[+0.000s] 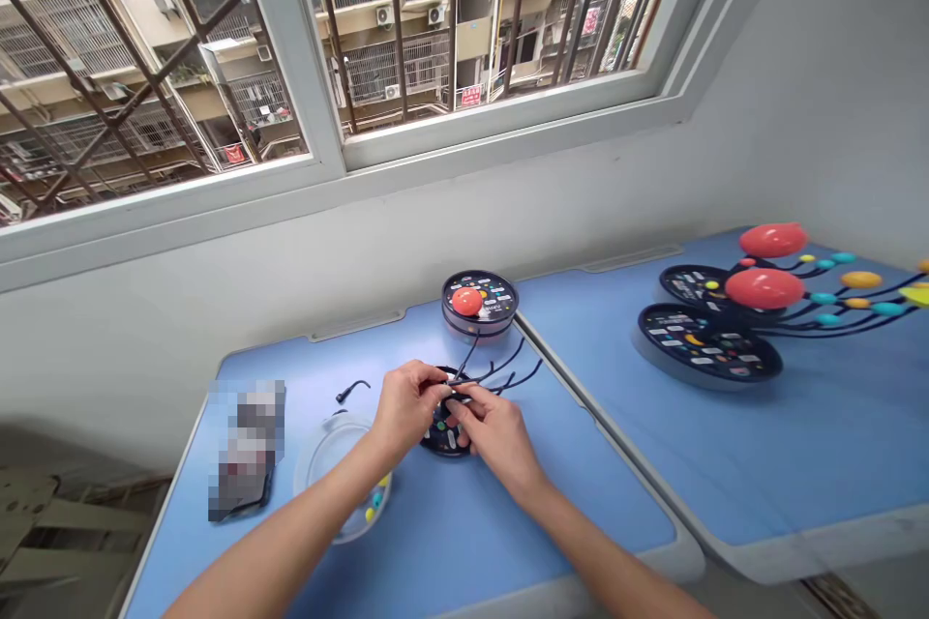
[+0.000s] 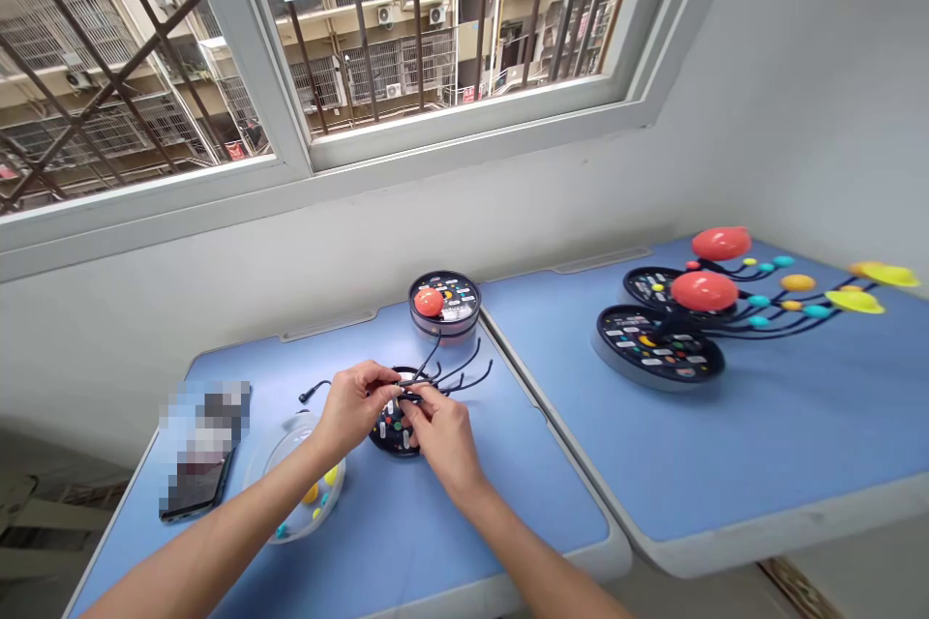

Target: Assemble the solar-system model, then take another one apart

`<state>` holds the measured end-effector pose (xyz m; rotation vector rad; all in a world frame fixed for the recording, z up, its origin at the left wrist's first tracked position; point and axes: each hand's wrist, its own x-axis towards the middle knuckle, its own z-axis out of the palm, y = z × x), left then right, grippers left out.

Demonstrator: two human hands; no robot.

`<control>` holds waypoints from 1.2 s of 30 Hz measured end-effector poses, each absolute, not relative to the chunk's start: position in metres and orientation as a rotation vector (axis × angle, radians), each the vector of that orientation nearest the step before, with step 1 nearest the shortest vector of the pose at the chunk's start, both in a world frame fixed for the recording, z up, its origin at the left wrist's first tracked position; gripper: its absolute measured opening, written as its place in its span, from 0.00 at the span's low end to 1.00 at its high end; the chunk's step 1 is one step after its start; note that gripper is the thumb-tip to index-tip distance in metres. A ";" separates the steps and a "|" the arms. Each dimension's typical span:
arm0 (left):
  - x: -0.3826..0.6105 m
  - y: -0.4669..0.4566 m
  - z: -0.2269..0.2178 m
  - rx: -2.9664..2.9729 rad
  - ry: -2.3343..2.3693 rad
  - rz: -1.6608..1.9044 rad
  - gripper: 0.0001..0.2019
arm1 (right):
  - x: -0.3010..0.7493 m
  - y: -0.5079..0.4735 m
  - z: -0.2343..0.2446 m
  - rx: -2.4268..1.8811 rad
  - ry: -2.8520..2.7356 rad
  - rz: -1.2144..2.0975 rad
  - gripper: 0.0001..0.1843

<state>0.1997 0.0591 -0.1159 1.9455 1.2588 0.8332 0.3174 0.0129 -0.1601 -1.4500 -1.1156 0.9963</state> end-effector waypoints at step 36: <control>0.202 0.053 -0.126 1.856 1.345 0.845 0.09 | 0.315 0.021 -0.173 -1.474 -1.132 0.998 0.20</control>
